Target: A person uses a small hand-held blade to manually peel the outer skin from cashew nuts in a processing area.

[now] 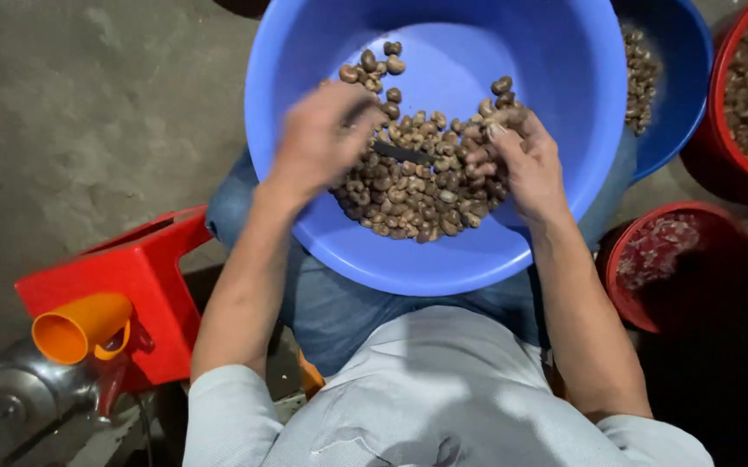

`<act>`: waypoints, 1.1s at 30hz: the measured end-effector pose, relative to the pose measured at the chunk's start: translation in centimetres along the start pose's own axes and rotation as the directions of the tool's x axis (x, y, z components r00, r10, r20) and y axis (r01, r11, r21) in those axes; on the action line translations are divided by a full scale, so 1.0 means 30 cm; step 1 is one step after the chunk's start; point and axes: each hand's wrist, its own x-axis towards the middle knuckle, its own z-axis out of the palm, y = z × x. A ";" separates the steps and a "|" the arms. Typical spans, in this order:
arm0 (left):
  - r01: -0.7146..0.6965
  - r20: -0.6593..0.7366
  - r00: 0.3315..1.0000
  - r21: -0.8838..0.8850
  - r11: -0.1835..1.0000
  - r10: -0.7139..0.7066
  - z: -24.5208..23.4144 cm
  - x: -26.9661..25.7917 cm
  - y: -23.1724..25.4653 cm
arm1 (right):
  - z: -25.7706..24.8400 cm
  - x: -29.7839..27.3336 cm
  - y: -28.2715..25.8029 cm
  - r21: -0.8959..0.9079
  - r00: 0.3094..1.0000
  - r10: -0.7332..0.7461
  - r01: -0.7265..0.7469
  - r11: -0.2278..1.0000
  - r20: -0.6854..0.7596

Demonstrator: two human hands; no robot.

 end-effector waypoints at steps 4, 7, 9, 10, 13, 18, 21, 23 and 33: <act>-0.129 0.387 0.922 0.328 0.936 -0.009 0.406 -0.052 -0.244 | -0.058 0.027 0.070 -0.093 0.982 -0.164 0.156 0.983 -0.096; -0.192 0.441 0.896 0.479 0.857 -0.046 0.494 -0.072 -0.262 | -0.058 0.005 0.048 0.015 0.974 -0.141 0.146 0.989 -0.179; -0.261 0.384 0.923 0.571 0.778 0.028 0.505 -0.104 -0.263 | -0.048 -0.002 0.048 0.084 0.978 -0.101 0.118 0.990 -0.182; -0.282 0.403 0.914 0.559 0.779 0.042 0.503 -0.099 -0.254 | -0.050 -0.002 0.049 0.092 0.974 -0.100 0.121 0.988 -0.205; -0.258 0.469 0.883 0.518 0.815 -0.018 0.454 -0.080 -0.223 | -0.037 0.022 0.054 0.079 0.987 -0.049 0.061 0.995 -0.154; 0.189 0.389 0.869 0.310 0.932 -0.305 0.318 0.054 -0.132 | 0.016 0.098 0.019 0.172 0.991 -0.001 0.024 0.985 -0.133; 0.357 0.287 0.903 -0.085 0.930 -0.320 0.193 0.105 -0.117 | 0.080 0.176 0.033 0.208 0.995 -0.041 0.059 0.976 -0.089; 0.403 0.285 0.899 -0.244 0.882 -0.332 0.136 0.150 -0.047 | 0.099 0.233 0.042 0.148 0.996 -0.068 0.076 0.986 -0.057; 0.386 0.249 0.911 -0.239 0.891 -0.328 0.151 0.151 0.033 | 0.169 0.355 0.117 0.022 0.995 -0.044 0.042 0.999 0.091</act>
